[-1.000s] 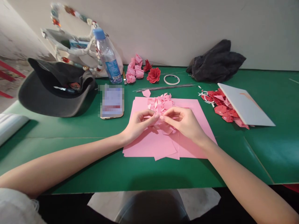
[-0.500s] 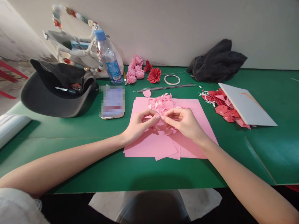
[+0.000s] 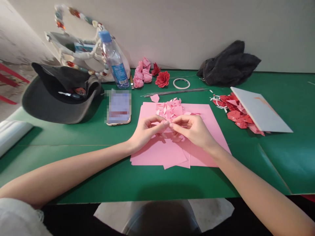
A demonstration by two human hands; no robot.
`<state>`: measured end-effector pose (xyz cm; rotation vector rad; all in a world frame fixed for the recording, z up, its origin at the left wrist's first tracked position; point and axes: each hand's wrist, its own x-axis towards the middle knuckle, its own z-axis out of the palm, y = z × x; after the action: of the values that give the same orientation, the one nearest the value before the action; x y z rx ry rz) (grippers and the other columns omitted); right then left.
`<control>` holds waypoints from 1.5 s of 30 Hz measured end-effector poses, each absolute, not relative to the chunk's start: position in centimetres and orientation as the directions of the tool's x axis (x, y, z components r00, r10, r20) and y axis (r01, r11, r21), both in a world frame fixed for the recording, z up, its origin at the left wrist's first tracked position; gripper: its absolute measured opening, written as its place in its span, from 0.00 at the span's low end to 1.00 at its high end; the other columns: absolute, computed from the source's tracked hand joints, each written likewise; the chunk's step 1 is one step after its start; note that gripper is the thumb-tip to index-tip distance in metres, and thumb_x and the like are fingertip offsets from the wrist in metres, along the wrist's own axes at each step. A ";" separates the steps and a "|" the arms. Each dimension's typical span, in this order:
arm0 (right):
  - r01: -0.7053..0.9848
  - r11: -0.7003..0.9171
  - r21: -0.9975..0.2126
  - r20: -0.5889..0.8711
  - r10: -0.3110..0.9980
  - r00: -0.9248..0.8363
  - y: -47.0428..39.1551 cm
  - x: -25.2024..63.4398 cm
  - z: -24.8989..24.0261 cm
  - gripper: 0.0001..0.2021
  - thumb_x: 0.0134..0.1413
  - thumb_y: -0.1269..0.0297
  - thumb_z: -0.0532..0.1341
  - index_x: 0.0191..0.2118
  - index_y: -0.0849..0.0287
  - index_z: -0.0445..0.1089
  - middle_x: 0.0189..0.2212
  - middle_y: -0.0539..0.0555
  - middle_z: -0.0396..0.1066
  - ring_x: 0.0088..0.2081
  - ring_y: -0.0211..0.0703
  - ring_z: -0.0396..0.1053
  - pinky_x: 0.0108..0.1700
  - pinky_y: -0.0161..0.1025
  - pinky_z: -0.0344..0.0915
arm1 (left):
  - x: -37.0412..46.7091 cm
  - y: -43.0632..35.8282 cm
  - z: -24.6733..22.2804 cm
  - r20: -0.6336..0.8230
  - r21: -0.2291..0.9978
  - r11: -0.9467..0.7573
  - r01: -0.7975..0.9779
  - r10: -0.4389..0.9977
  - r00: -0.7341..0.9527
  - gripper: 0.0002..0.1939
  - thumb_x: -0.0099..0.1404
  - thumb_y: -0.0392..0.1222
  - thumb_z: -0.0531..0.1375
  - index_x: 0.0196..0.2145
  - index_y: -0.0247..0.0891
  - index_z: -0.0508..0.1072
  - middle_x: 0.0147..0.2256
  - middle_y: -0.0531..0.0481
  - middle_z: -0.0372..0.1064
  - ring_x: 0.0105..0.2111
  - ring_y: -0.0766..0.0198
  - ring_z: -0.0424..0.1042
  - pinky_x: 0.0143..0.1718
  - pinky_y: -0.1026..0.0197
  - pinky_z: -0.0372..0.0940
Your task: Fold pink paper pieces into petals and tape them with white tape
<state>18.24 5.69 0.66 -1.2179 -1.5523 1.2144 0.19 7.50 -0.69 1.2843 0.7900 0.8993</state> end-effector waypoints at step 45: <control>0.238 0.272 -0.932 0.219 0.949 -0.225 5.7 18.6 0.9 0.04 0.49 0.65 0.66 0.30 0.59 0.72 0.29 0.51 0.74 0.32 0.41 0.74 0.36 0.40 0.74 | 0.2 8.1 -1.4 0.004 0.973 0.059 -0.225 0.963 0.269 0.12 0.53 0.44 0.69 0.32 0.36 0.74 0.30 0.52 0.74 0.28 0.67 0.73 0.34 0.63 0.71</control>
<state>18.62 5.71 0.86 -1.1064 -1.6617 1.0152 0.17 8.13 -1.37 1.1345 0.8565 1.0917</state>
